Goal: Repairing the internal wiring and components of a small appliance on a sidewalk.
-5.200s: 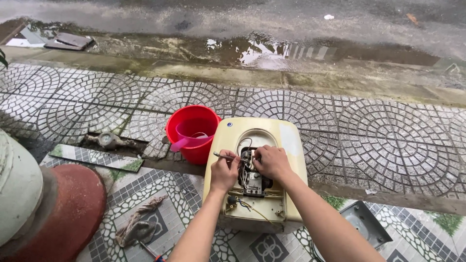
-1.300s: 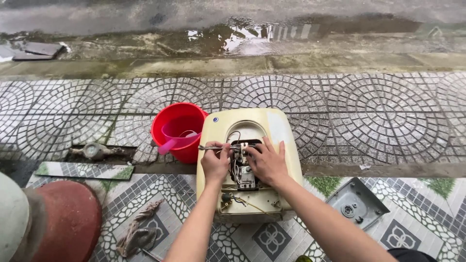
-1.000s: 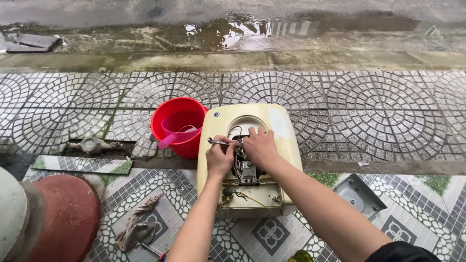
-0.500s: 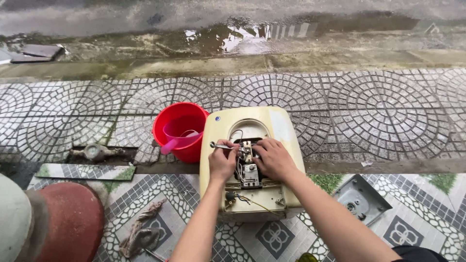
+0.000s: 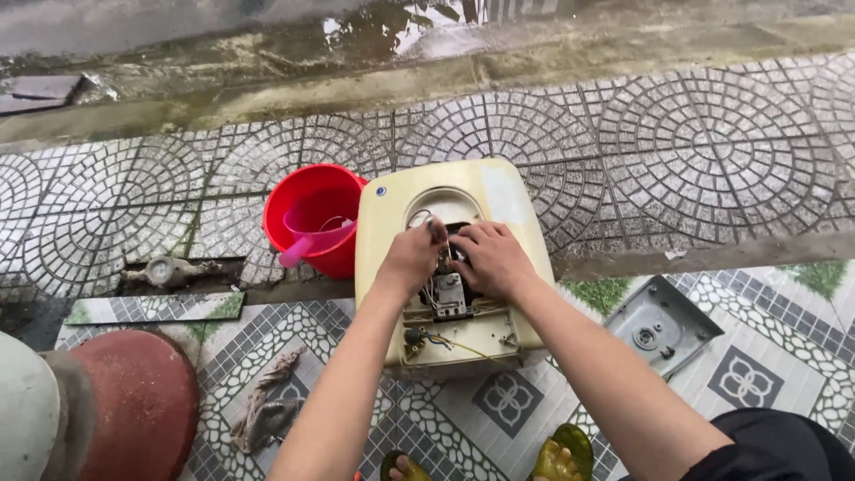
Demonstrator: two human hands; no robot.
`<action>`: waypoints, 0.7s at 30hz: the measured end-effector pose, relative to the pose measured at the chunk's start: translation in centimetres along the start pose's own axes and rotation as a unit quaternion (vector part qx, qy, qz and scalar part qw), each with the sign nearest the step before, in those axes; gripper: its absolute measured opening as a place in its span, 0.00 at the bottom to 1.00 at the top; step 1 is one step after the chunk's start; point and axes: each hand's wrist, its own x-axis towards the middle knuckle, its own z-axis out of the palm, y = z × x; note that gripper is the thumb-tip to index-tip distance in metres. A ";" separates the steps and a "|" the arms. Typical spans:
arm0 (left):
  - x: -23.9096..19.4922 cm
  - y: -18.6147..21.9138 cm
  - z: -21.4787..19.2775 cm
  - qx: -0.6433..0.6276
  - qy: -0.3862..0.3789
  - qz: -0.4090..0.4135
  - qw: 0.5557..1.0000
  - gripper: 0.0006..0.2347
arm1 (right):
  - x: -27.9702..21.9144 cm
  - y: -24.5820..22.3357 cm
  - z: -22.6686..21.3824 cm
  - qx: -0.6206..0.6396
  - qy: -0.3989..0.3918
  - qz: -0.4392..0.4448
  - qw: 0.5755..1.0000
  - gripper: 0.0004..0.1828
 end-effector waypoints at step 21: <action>-4.4 0.9 0.5 -0.225 0.203 -0.146 0.942 0.06 | 0.1 0.4 -0.5 0.002 0.004 -0.012 1.000 0.29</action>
